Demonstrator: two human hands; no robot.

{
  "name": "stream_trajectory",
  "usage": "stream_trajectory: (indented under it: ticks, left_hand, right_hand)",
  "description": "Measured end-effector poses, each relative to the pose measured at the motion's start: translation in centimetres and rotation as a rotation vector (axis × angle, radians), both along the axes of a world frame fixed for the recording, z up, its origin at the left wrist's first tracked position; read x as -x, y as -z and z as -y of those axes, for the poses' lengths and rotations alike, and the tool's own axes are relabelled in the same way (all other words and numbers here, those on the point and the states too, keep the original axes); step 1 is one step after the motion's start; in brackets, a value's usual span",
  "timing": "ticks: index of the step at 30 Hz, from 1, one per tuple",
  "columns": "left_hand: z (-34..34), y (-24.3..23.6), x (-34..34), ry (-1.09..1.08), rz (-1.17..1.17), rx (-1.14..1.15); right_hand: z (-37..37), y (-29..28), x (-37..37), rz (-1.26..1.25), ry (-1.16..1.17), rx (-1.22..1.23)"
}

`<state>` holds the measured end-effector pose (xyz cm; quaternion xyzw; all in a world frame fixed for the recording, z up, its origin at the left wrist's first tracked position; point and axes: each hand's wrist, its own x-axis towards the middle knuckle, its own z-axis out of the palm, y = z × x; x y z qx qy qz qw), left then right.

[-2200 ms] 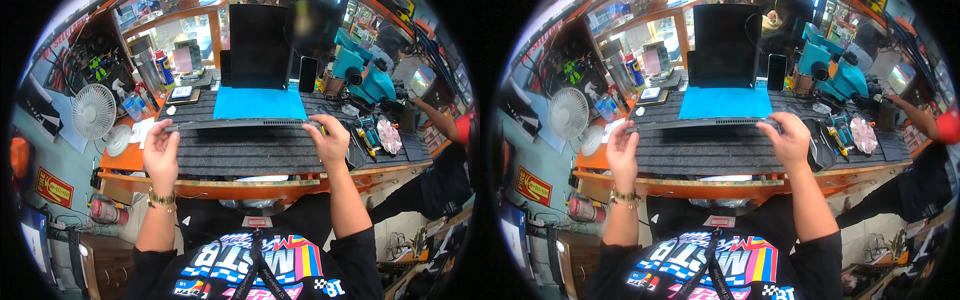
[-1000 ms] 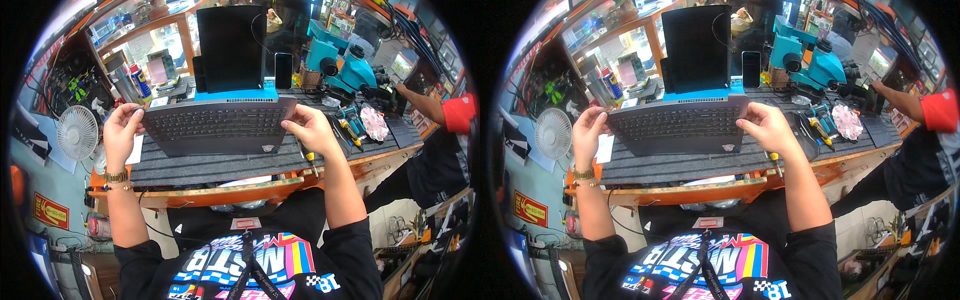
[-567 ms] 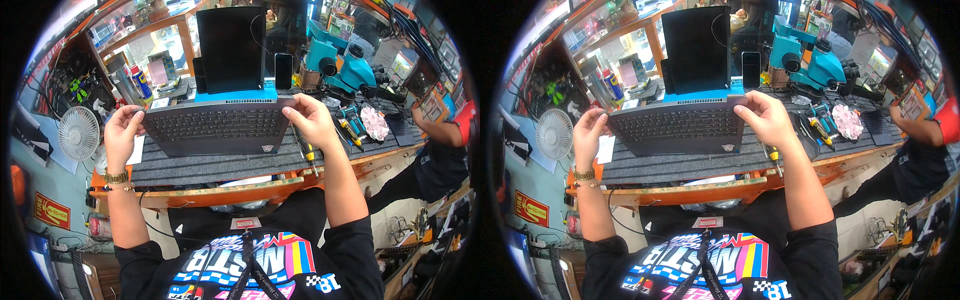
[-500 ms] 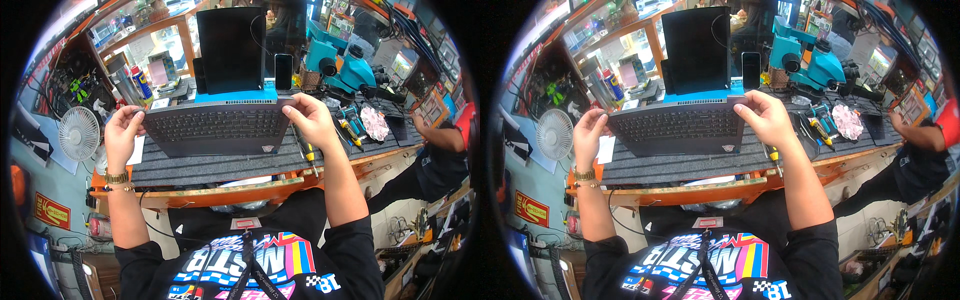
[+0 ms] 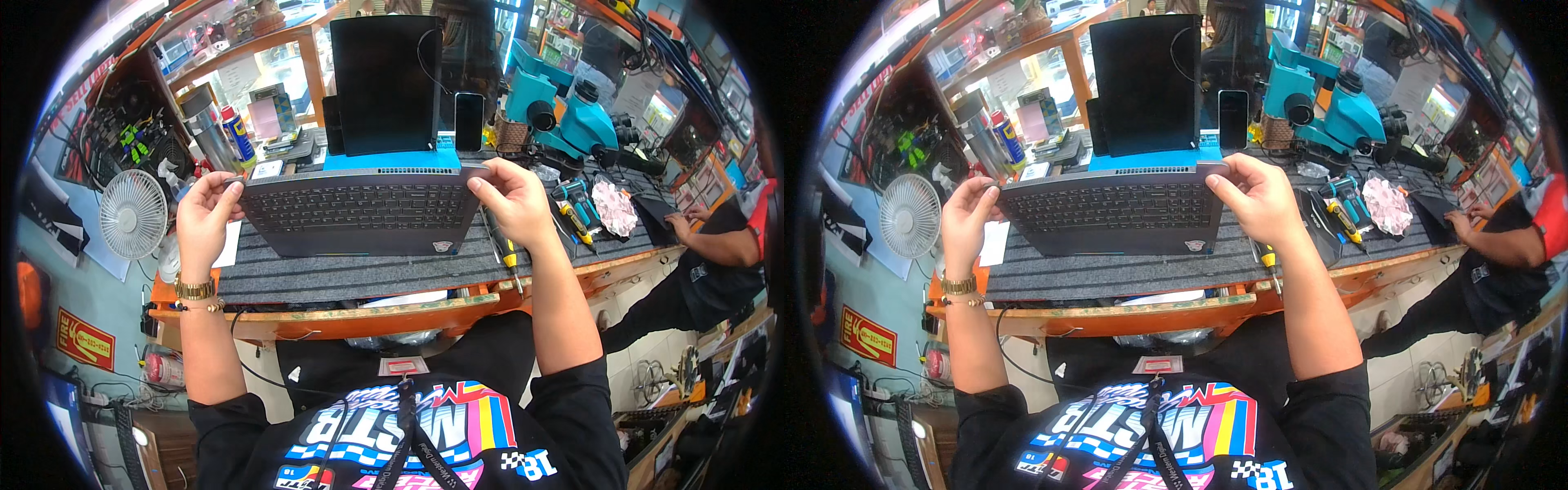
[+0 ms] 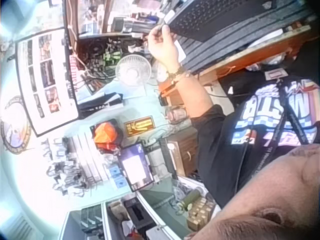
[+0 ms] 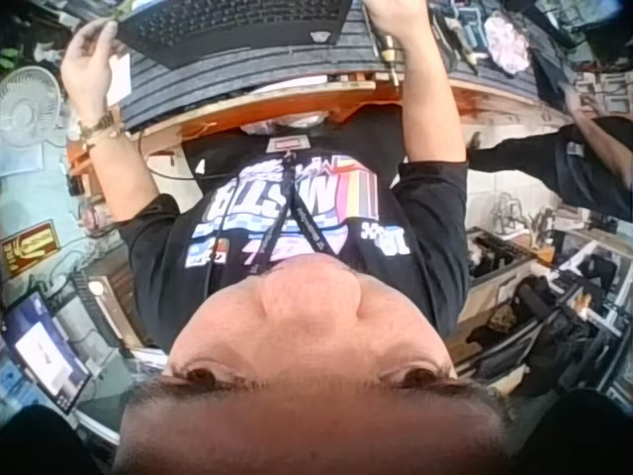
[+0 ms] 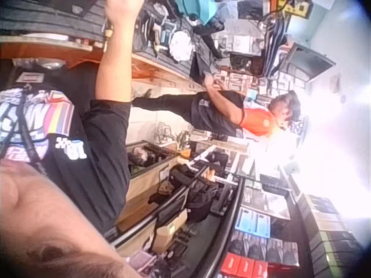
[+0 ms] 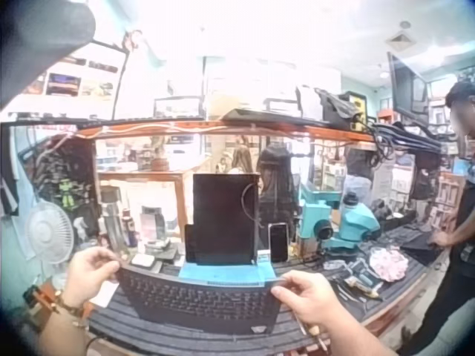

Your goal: The person separates the screen assembly from a laptop base and uses a screwdriver to remove internal components from the hinge area.

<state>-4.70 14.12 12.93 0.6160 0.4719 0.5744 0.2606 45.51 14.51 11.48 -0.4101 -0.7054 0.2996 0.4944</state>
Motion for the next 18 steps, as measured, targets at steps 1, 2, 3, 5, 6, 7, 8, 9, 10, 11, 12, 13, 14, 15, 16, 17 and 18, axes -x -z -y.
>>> stream_trajectory:
  ticks: [1, 2, 3, 5, 6, 7, 8, 9, 10, 11, 12, 13, 14, 15, 16, 17, 18]
  left_hand:
    - [0.03, -0.01, -0.01, -0.001, 0.001, 0.0]
    - [0.06, -0.03, -0.02, -0.001, -0.001, -0.001]
    - [0.05, 0.0, 0.0, -0.001, -0.004, -0.002]
    - [-0.01, 0.15, 0.15, 0.003, -0.002, -0.003]
    - [-0.06, 0.2, 0.2, 0.009, 0.0, -0.004]
    - [-0.06, 0.21, 0.23, 0.01, 0.0, -0.004]
    - [-0.05, 0.22, 0.26, 0.007, -0.003, -0.003]
    - [-0.03, 0.2, 0.28, 0.004, -0.007, -0.003]
    - [0.0, 0.19, 0.28, 0.004, -0.006, -0.003]
    - [0.02, 0.18, 0.24, 0.006, -0.002, -0.003]
    - [0.05, 0.18, 0.22, 0.009, 0.001, -0.003]
    - [0.07, 0.18, 0.22, 0.009, 0.001, -0.002]
    - [0.08, 0.16, 0.23, 0.011, -0.001, -0.006]
    - [0.12, 0.14, 0.21, 0.014, -0.004, -0.01]
    - [0.16, 0.1, 0.17, 0.015, -0.003, -0.01]
    - [0.2, 0.06, 0.12, 0.014, -0.003, -0.011]
    - [0.24, 0.05, 0.11, 0.013, -0.003, -0.012]
  right_hand:
    - [0.02, -0.08, -0.08, 0.01, -0.015, 0.017]
    - [0.02, -0.1, -0.13, 0.011, -0.016, 0.017]
    - [-0.05, -0.03, -0.16, -0.015, -0.038, 0.025]
    - [-0.18, 0.12, -0.1, -0.04, -0.061, 0.034]
    - [-0.22, 0.17, -0.06, -0.046, -0.055, 0.011]
    - [-0.23, 0.19, -0.03, -0.053, -0.05, -0.012]
    - [-0.23, 0.17, -0.02, -0.052, -0.05, -0.012]
    - [-0.22, 0.15, -0.02, -0.068, -0.061, -0.008]
    - [-0.21, 0.12, -0.01, -0.083, -0.073, -0.004]
    - [-0.16, 0.06, 0.09, -0.083, -0.073, -0.004]
    - [-0.04, 0.0, 0.27, -0.117, -0.083, -0.008]
    - [0.01, -0.03, 0.39, -0.151, -0.093, -0.011]
    - [-0.03, -0.04, 0.44, -0.151, -0.093, -0.01]
    - [-0.08, -0.07, 0.46, -0.146, -0.089, -0.03]
    - [-0.11, -0.1, 0.46, -0.14, -0.085, -0.05]
    - [-0.09, -0.12, 0.38, -0.14, -0.084, -0.049]
    - [-0.12, -0.1, 0.25, -0.12, -0.08, -0.049]
